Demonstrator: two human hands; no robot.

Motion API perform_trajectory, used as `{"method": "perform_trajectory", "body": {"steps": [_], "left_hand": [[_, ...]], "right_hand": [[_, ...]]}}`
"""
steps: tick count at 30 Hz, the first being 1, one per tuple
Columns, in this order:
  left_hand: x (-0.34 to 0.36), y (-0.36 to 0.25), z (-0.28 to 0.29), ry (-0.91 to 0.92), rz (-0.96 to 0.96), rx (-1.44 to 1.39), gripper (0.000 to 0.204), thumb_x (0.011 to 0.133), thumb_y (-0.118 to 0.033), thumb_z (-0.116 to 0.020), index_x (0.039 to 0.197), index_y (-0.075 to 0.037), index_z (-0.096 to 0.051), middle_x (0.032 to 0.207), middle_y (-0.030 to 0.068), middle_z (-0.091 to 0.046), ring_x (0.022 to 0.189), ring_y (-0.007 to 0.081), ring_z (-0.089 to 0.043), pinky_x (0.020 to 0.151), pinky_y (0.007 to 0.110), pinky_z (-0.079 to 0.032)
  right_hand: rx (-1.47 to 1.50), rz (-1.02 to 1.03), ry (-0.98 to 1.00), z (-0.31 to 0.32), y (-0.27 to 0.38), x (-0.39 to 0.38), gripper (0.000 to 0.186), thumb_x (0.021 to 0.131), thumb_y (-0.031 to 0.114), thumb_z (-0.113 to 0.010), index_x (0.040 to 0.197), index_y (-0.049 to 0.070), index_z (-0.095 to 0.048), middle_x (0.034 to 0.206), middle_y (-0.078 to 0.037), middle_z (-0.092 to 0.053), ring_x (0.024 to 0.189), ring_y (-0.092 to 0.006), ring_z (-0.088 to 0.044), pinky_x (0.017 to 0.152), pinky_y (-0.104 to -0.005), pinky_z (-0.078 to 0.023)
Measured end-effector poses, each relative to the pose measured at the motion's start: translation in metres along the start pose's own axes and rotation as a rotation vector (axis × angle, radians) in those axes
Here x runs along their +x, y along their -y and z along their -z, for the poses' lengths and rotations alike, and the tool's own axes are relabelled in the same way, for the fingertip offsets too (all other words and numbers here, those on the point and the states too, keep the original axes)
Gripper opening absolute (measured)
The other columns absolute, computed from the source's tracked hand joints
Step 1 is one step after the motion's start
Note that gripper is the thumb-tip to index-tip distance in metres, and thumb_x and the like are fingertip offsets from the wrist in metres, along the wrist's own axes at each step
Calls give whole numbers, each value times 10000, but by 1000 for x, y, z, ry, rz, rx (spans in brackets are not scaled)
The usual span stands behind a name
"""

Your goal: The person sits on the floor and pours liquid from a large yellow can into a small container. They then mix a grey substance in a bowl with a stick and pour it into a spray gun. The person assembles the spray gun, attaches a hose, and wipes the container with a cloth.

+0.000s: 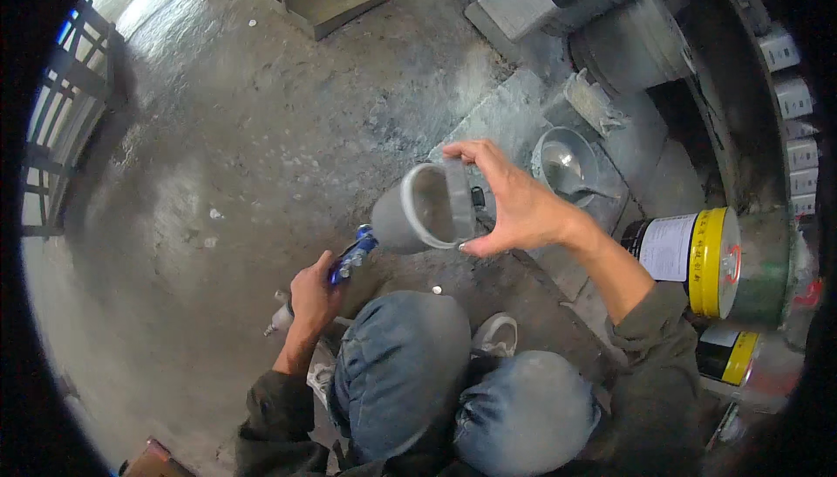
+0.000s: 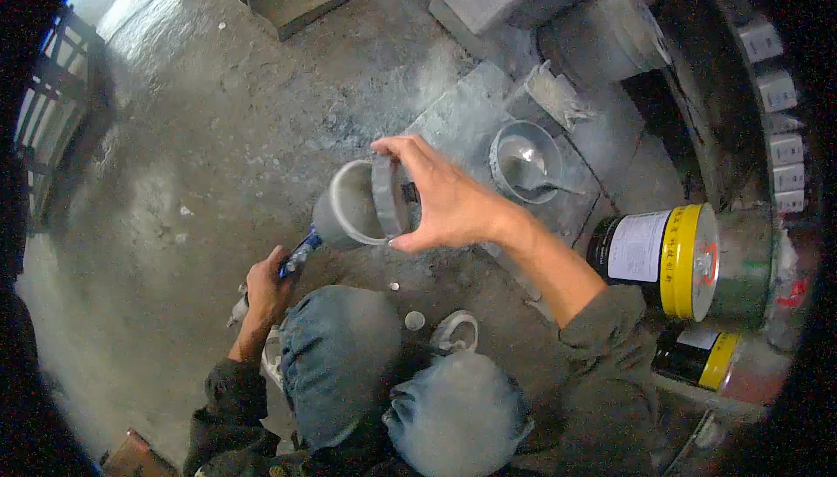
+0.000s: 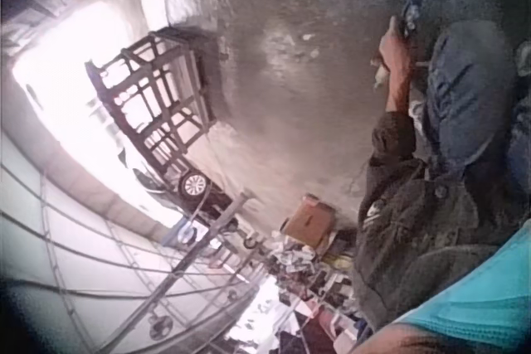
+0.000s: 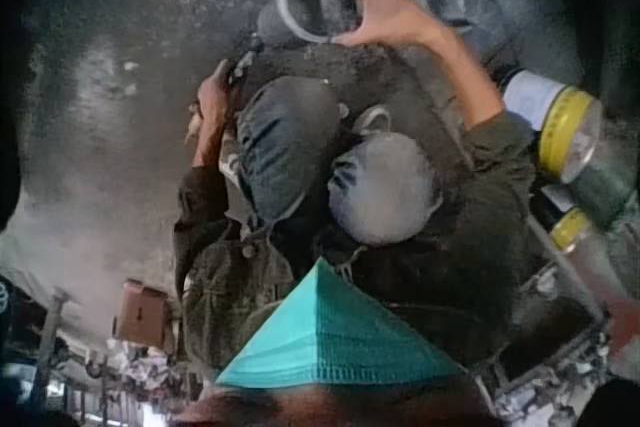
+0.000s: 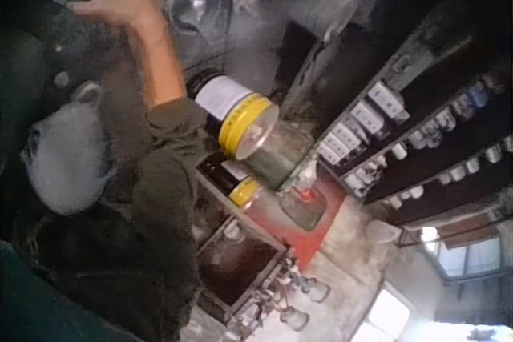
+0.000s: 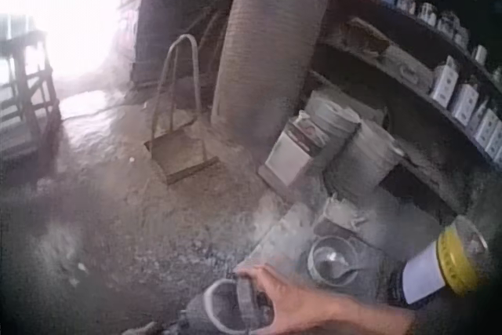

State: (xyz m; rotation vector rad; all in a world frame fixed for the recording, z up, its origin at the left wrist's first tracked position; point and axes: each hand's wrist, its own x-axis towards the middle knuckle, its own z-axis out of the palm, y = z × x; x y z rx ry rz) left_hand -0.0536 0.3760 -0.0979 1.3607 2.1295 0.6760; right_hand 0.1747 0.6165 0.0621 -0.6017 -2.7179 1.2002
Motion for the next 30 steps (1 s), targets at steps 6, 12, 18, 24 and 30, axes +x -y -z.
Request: {"method": "perform_trajectory", "body": {"steps": [6, 12, 18, 24, 30], "left_hand": [[17, -17, -9, 129, -88, 79, 188, 778, -170, -676, 931, -109, -585, 807, 147, -670, 782, 387, -647, 660, 497, -485], [33, -18, -8, 229, -185, 121, 164, 770, -191, -691, 895, -126, -607, 772, 128, -668, 761, 381, -648, 649, 494, -492], [52, -14, 1, 338, -308, 158, 173, 763, -200, -703, 911, -149, -631, 761, 115, -670, 752, 376, -650, 650, 485, -496], [56, -40, -17, 144, -245, 209, 162, 769, -164, -686, 909, -140, -608, 828, 108, -681, 792, 366, -656, 664, 471, -501], [65, -5, -47, -67, -28, 24, 215, 822, -119, -725, 1028, -70, -681, 887, 115, -710, 777, 267, -666, 708, 371, -517]], "right_hand": [[23, -107, 88, 2, -8, -25, 1075, 578, 235, -898, 1478, 37, -344, 1481, -116, -386, 1329, -327, -423, 1103, -440, -373], [-204, 154, 196, 7, 2, -39, 1026, 560, 197, -866, 1451, 36, -385, 1504, -150, -392, 1402, -396, -339, 1141, -500, -325], [-600, 433, 322, 10, 5, -48, 1026, 547, 217, -871, 1461, 183, -404, 1503, -81, -397, 1349, -379, -404, 1077, -442, -444], [-251, -351, -109, -2, -10, -61, 1037, 610, 448, -835, 1437, 13, -385, 1418, -208, -450, 1190, -407, -540, 998, -434, -472], [23, -436, -526, -5, -28, -136, 836, 692, 431, -813, 1328, 17, -462, 1212, -193, -542, 1066, -338, -599, 919, -429, -486]]}}
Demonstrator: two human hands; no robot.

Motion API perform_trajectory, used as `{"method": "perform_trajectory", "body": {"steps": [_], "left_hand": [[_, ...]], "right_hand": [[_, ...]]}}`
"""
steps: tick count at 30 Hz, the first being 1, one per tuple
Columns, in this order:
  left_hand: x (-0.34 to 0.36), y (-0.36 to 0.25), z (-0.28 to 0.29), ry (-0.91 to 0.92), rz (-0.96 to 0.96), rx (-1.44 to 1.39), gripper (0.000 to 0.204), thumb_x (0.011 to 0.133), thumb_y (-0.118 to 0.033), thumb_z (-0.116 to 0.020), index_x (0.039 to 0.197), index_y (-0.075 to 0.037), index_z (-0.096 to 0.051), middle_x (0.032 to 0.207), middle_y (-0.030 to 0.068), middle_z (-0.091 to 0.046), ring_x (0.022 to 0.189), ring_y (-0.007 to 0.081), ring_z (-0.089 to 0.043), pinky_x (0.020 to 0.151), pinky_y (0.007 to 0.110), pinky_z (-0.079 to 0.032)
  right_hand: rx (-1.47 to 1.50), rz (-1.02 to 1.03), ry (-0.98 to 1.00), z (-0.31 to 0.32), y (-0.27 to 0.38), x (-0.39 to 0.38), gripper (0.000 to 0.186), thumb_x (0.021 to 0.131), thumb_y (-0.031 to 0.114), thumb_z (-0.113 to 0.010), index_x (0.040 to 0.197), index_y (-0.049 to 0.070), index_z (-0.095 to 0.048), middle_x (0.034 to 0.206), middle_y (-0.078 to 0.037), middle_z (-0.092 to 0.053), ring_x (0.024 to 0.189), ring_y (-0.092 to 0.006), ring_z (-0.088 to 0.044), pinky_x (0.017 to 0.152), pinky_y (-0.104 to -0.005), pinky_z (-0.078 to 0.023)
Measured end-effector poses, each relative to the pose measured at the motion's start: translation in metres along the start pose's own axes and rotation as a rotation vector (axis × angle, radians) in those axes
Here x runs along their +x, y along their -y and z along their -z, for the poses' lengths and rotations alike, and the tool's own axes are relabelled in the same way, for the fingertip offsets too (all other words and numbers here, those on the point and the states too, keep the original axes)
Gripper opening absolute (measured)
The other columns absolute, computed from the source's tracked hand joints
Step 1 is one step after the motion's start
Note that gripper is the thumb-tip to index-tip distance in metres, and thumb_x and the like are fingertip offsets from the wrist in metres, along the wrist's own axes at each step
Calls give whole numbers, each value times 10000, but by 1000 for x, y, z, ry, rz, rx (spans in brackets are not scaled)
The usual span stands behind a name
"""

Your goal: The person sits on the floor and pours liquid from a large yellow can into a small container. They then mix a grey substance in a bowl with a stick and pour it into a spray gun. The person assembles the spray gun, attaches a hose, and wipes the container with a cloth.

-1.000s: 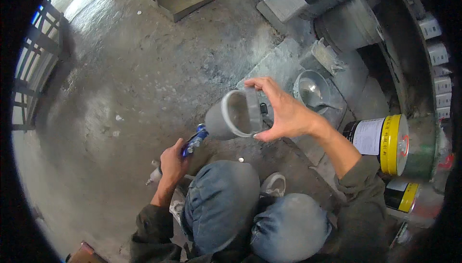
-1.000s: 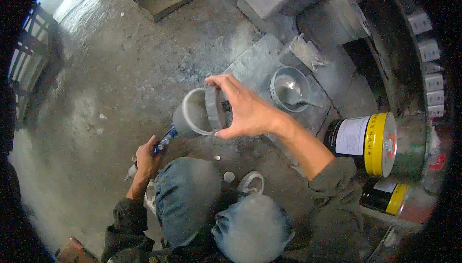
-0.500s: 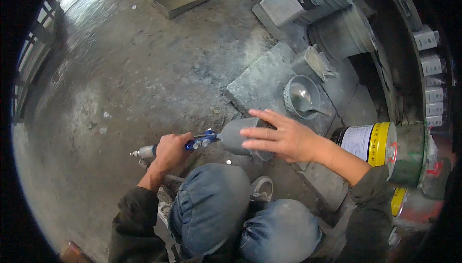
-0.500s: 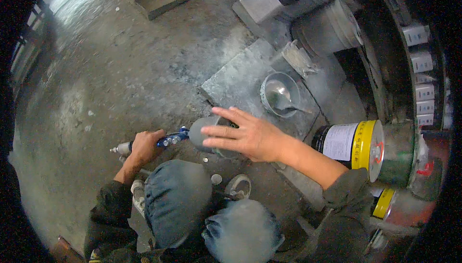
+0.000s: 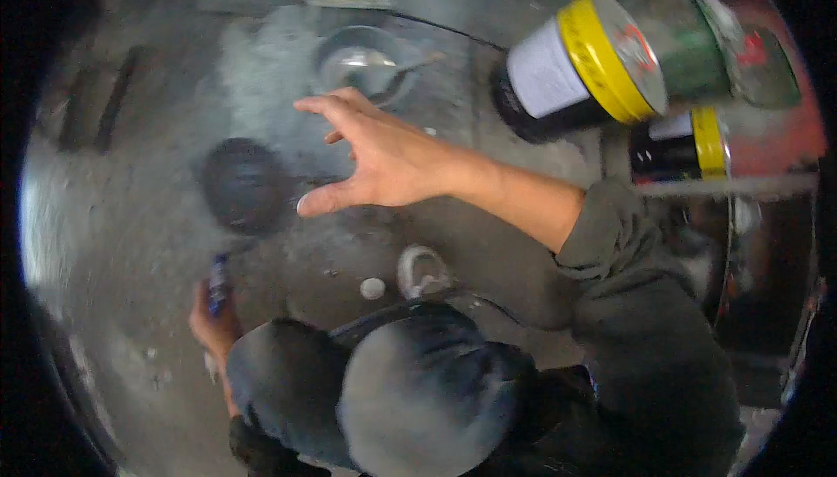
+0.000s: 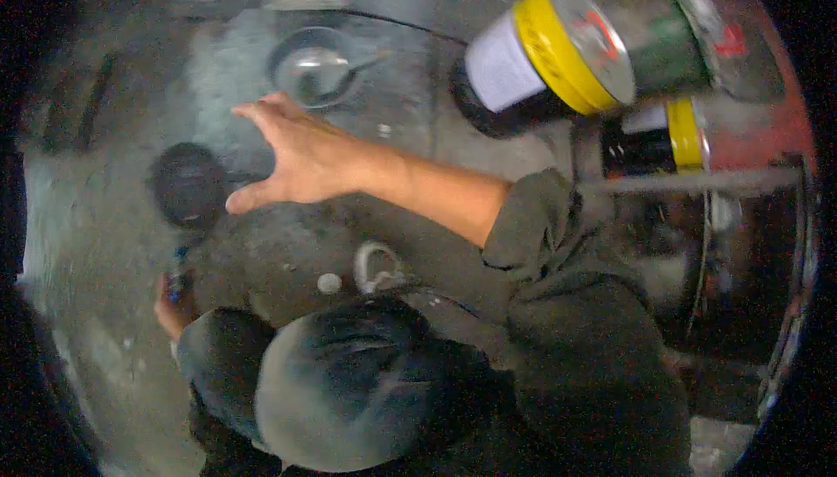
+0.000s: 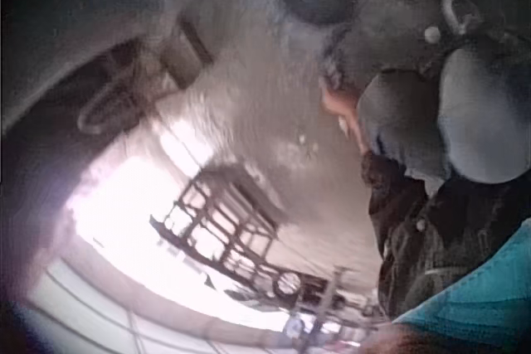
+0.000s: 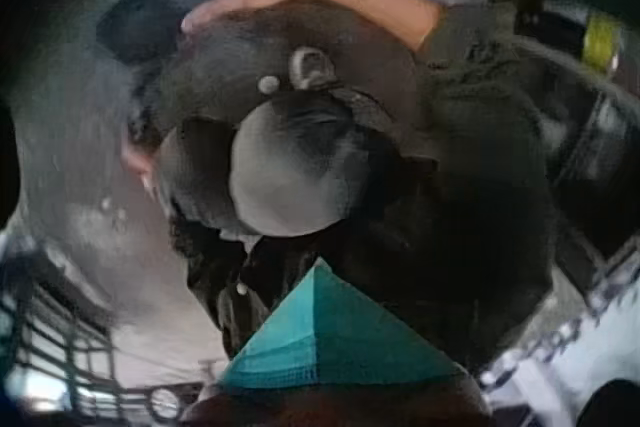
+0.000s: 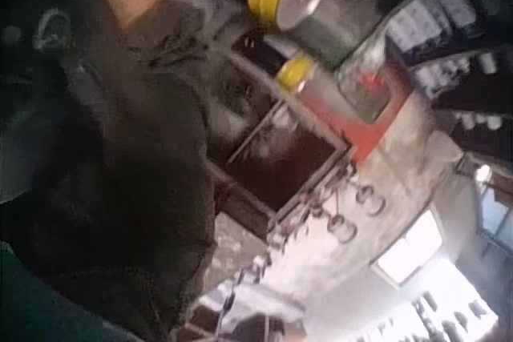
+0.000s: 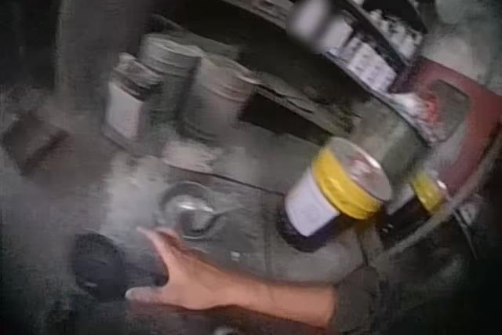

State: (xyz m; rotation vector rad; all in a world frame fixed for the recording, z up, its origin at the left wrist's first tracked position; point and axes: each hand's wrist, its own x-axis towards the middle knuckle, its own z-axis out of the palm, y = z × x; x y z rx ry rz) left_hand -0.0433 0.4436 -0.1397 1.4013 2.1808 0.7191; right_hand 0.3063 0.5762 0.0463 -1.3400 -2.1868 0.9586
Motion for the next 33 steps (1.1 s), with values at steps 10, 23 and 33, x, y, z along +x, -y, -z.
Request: {"method": "perform_trajectory", "body": {"steps": [10, 23, 33], "left_hand": [[31, -17, 48, 1, 152, -420, 228, 917, -285, -692, 836, -79, -640, 599, -30, -488, 514, 51, -405, 473, 238, -269], [29, -105, 55, 87, 237, -757, 207, 928, -184, -654, 796, -71, -542, 629, -16, -471, 513, 99, -457, 472, 241, -341], [22, -105, 83, 47, 253, -560, 200, 903, -226, -663, 790, -70, -607, 656, -42, -532, 566, 59, -466, 508, 243, -350]], "right_hand": [[-196, -570, 127, -100, -146, -348, 275, 886, 278, -653, 1057, 63, -643, 974, -186, -661, 940, -364, -633, 838, -448, -494], [619, -532, 212, -6, -63, -205, 179, 924, 201, -638, 893, 26, -652, 673, -11, -580, 618, -94, -533, 570, -274, -413], [201, -536, 289, -4, -87, -156, 361, 859, 281, -726, 1103, 23, -655, 844, -82, -672, 784, -160, -614, 731, -322, -490]]}}
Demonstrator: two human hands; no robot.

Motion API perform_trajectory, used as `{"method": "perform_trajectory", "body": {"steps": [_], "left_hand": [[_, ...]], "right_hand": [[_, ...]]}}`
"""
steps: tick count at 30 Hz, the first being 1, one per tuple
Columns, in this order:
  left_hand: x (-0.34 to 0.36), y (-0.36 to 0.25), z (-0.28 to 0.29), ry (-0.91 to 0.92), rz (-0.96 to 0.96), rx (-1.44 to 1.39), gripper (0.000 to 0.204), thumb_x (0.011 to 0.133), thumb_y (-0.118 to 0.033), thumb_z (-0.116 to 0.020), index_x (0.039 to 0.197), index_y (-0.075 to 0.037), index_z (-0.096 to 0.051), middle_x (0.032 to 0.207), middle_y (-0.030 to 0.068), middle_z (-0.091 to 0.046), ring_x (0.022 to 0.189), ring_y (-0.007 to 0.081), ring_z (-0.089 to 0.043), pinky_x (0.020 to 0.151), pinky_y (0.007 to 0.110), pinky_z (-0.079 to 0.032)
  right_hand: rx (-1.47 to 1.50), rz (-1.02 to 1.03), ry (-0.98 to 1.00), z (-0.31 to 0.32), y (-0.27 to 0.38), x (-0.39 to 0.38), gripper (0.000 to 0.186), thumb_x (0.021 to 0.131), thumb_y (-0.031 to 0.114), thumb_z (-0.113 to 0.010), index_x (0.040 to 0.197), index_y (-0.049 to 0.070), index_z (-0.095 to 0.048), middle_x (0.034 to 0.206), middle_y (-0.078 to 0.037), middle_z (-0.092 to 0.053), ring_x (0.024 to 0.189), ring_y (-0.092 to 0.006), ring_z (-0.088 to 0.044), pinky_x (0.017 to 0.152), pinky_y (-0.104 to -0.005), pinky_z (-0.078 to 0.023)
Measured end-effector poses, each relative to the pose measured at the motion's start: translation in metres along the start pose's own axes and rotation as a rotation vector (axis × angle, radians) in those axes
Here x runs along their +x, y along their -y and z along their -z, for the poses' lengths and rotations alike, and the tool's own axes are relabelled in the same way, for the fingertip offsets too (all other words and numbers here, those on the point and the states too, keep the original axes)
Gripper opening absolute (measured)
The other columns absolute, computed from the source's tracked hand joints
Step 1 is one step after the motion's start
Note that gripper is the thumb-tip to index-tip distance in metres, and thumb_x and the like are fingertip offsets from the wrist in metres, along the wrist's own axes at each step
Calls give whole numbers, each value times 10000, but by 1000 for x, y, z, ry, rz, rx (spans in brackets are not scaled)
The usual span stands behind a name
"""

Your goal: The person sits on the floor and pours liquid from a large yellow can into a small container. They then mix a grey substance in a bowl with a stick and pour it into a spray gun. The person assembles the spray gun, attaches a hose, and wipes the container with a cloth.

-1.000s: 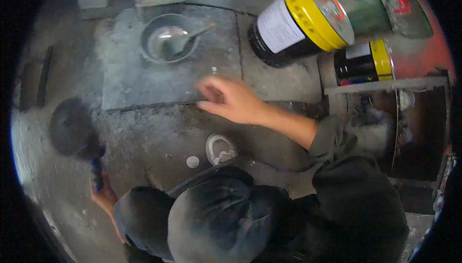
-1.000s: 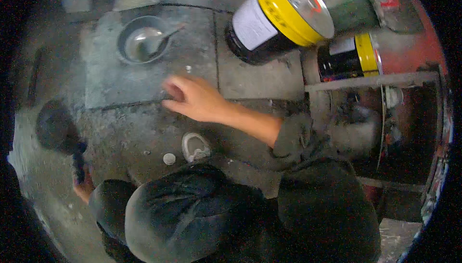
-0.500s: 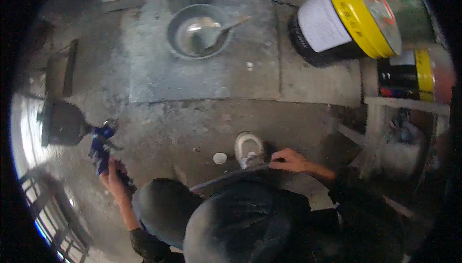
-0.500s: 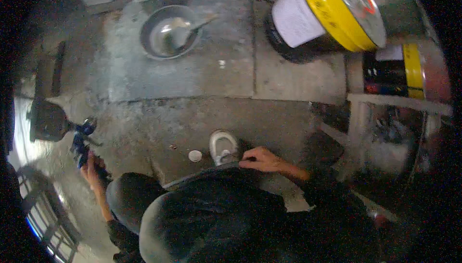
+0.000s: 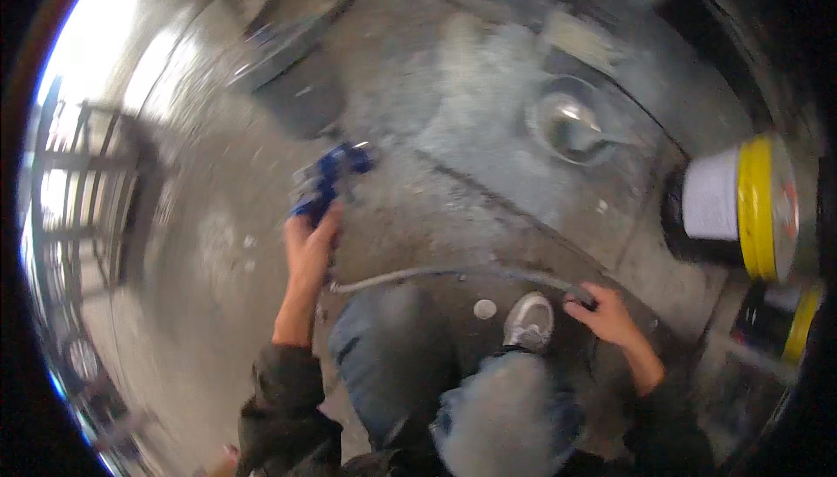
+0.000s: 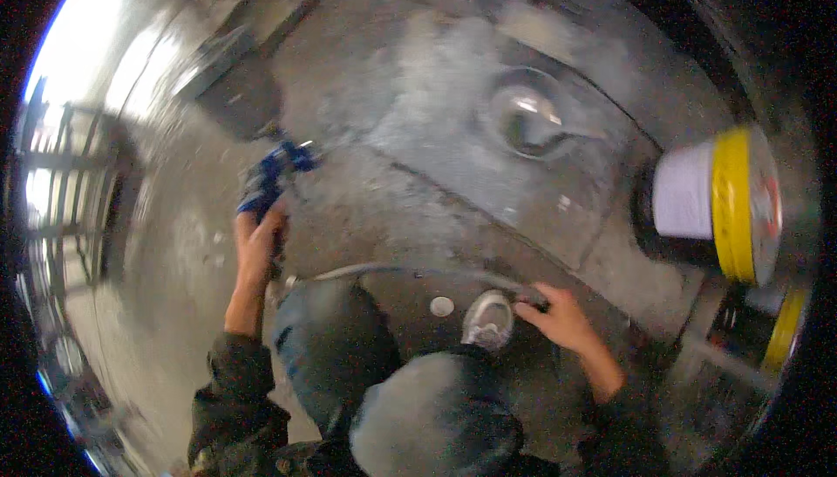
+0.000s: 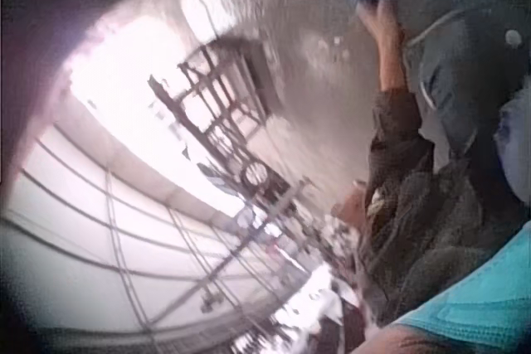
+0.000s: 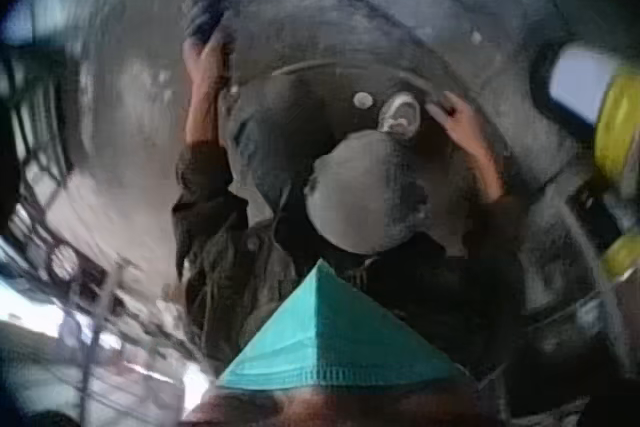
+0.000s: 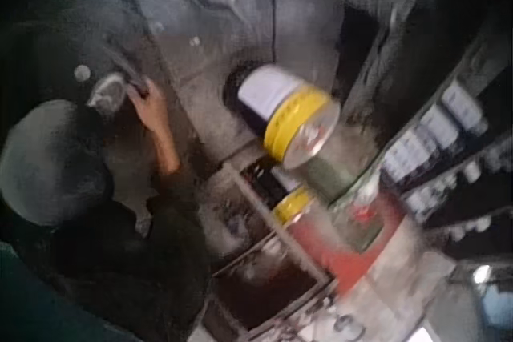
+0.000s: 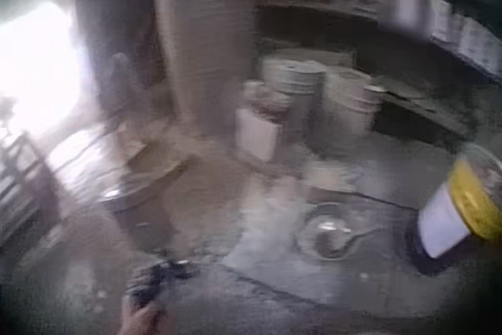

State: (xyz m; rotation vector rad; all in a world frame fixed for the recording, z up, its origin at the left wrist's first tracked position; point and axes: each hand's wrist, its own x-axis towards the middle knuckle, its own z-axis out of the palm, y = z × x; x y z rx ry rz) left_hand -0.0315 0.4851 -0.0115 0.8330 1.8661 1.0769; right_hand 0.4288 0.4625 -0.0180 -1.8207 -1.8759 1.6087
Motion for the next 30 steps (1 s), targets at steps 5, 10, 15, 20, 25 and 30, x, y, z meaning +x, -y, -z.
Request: {"method": "perform_trajectory", "body": {"steps": [5, 10, 15, 20, 25, 30], "left_hand": [[9, 37, 16, 36, -104, 3, 200, 893, -205, -641, 872, -10, -604, 635, -1, -536, 600, 106, -506, 553, 309, -420], [6, 24, -27, 64, -364, 13, 358, 936, -159, -601, 1235, -22, -461, 850, 96, -595, 779, 186, -578, 705, 361, -480], [9, 0, -82, 150, -664, -233, 649, 887, -36, -625, 1436, 22, -284, 1223, 155, -503, 1138, 261, -517, 1011, 389, -416], [-7, 2, -37, 278, -882, -35, 620, 793, -44, -677, 1370, -67, -451, 1363, 215, -442, 1290, 402, -433, 1069, 453, -391], [-12, 169, 52, 296, -521, 853, 436, 758, -195, -747, 1166, -133, -605, 1183, 99, -559, 1175, 336, -481, 984, 445, -445], [-33, 233, 71, 214, -567, 1124, 250, 789, -188, -665, 1028, -123, -634, 1021, 67, -583, 1094, 271, -513, 862, 394, -458]], "right_hand": [[-334, 194, -260, 2, -2, 21, 582, 804, 137, -754, 1323, 42, -508, 1080, -84, -654, 985, -261, -623, 907, -392, -479], [268, 275, 134, -24, 124, 92, 733, 836, 101, -724, 1476, 52, -371, 1309, -128, -572, 1196, -222, -549, 1025, -367, -433], [430, 507, 93, -91, 233, 158, 494, 910, 215, -673, 1317, -22, -523, 1163, -103, -661, 1018, -189, -631, 895, -325, -496], [791, 264, -122, -92, 256, 178, 176, 942, 207, -643, 895, 40, -673, 835, -46, -673, 730, -144, -642, 691, -296, -532], [681, 283, -333, -54, 216, 172, 169, 928, 167, -659, 794, 76, -609, 645, 22, -536, 477, -70, -447, 478, -264, -429], [676, -129, 54, -51, 208, 180, 219, 877, 111, -653, 715, 136, -508, 577, 63, -425, 441, -45, -375, 431, -241, -342]]}}
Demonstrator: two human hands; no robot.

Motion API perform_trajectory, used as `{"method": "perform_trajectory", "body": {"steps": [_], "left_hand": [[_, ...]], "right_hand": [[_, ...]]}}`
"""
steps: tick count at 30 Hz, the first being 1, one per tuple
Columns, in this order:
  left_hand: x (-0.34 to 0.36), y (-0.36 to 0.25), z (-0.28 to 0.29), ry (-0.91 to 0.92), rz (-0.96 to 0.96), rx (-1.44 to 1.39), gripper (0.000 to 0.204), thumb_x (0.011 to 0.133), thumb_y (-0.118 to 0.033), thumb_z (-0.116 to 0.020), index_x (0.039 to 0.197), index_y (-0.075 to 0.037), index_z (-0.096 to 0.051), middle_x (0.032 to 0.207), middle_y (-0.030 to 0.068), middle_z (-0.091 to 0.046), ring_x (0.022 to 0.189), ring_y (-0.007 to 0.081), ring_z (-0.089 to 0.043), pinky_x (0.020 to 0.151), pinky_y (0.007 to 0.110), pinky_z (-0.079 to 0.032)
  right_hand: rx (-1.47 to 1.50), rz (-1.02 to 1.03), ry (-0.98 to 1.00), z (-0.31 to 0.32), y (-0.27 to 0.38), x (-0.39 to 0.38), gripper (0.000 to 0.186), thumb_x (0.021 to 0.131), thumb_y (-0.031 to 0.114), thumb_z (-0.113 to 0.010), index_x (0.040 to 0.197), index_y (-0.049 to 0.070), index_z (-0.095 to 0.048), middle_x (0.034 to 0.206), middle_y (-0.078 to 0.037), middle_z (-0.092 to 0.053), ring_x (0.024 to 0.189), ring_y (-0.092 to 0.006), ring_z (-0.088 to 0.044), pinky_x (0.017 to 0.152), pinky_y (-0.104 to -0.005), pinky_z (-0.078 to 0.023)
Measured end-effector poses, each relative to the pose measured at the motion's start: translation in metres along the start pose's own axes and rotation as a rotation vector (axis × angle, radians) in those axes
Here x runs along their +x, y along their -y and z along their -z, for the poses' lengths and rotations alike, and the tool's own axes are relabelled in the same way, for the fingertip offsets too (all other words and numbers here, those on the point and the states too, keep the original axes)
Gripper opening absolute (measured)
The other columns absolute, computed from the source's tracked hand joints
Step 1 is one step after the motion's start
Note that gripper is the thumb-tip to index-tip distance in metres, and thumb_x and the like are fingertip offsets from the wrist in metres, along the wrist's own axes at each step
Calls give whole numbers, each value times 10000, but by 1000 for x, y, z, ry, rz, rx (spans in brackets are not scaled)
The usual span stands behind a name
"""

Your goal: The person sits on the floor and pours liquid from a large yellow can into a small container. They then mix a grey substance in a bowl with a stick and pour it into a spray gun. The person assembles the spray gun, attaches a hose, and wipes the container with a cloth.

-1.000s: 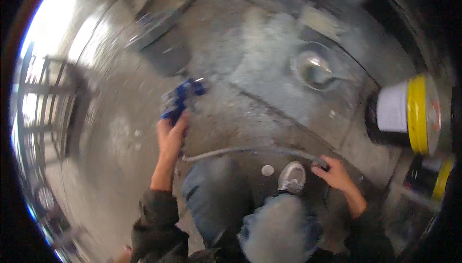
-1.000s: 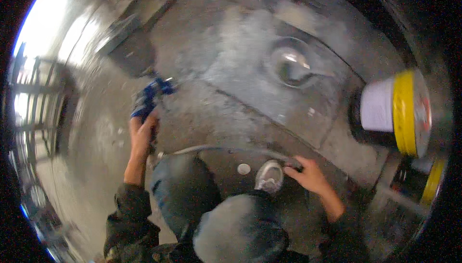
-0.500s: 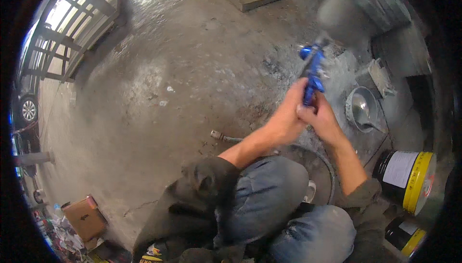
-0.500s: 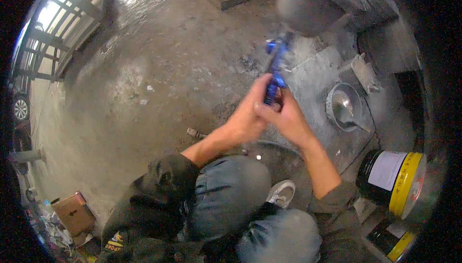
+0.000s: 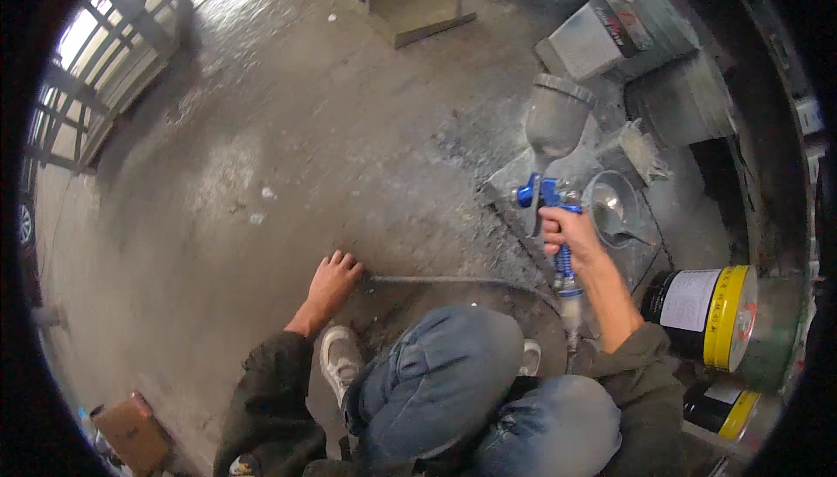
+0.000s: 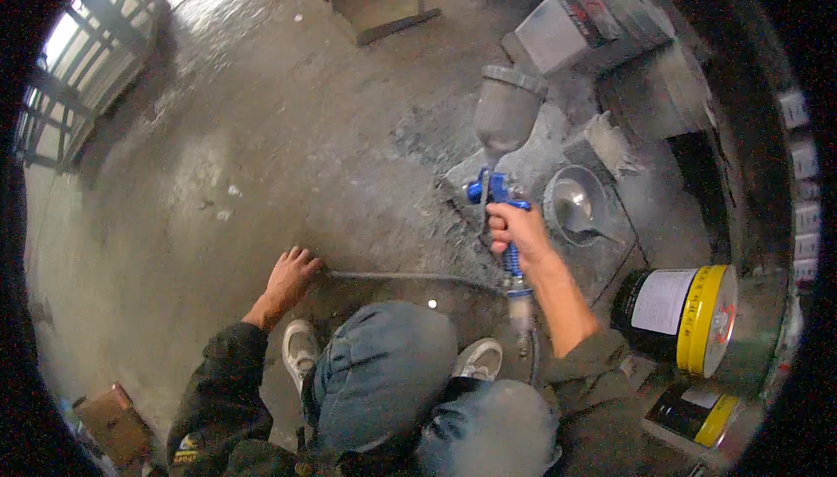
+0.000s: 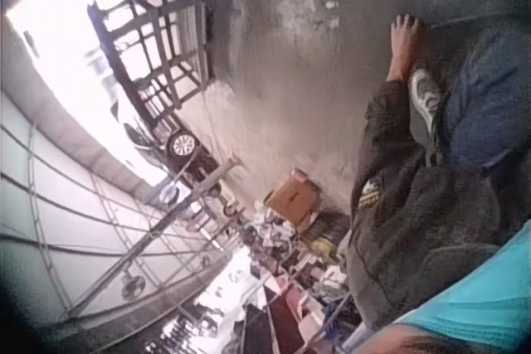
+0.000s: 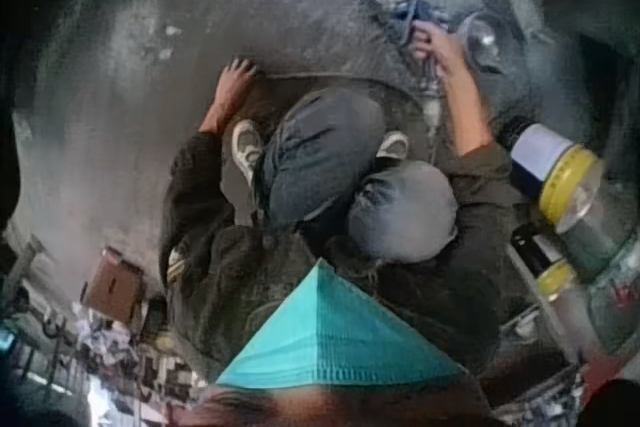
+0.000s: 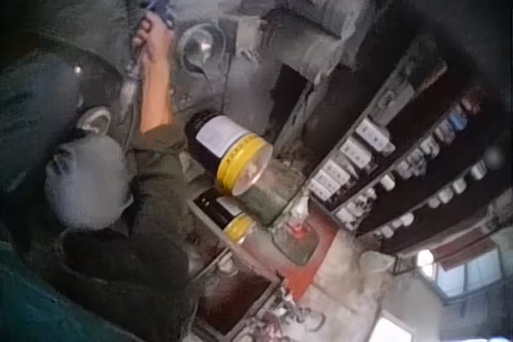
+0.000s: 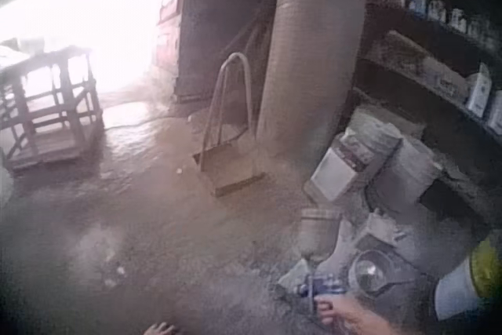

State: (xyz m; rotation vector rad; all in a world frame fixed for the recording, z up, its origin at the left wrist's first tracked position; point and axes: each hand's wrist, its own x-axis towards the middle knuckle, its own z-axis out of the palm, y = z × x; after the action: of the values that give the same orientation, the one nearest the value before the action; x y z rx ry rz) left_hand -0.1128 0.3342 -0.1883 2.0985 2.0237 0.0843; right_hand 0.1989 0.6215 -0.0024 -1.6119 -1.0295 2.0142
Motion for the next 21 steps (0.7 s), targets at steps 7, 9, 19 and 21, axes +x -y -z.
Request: {"method": "perform_trajectory", "body": {"steps": [7, 9, 19, 21], "left_hand": [[13, 12, 43, 97, 11, -486, 333, 750, -77, -701, 1083, -97, -685, 1000, 61, -609, 899, 225, -597, 772, 339, -506], [22, 4, 86, 97, 189, -851, 362, 747, -49, -723, 1105, -80, -687, 982, 33, -619, 842, 178, -590, 753, 298, -495], [101, -97, 146, -301, 258, -2195, 308, 978, -246, -584, 1230, -68, -578, 850, -14, -550, 754, 72, -510, 684, 250, -459], [119, -109, 148, -172, 219, -2003, 330, 1000, -308, -558, 1225, -67, -572, 814, -20, -543, 728, 85, -500, 670, 267, -453]], "right_hand": [[142, -97, 28, 1, -11, 40, 279, 863, 74, -607, 673, 168, -426, 570, 82, -370, 435, -39, -324, 417, -244, -296], [173, -34, 37, 11, -11, 51, 284, 861, 72, -601, 669, 171, -417, 569, 85, -365, 434, -37, -321, 409, -247, -297], [163, 37, -3, 8, 19, 57, 261, 862, 96, -603, 675, 167, -436, 566, 88, -352, 443, -38, -340, 411, -242, -312], [279, 239, 19, 5, 31, 57, 267, 906, 129, -556, 682, 181, -420, 578, 89, -322, 461, -44, -323, 433, -235, -297]]}}
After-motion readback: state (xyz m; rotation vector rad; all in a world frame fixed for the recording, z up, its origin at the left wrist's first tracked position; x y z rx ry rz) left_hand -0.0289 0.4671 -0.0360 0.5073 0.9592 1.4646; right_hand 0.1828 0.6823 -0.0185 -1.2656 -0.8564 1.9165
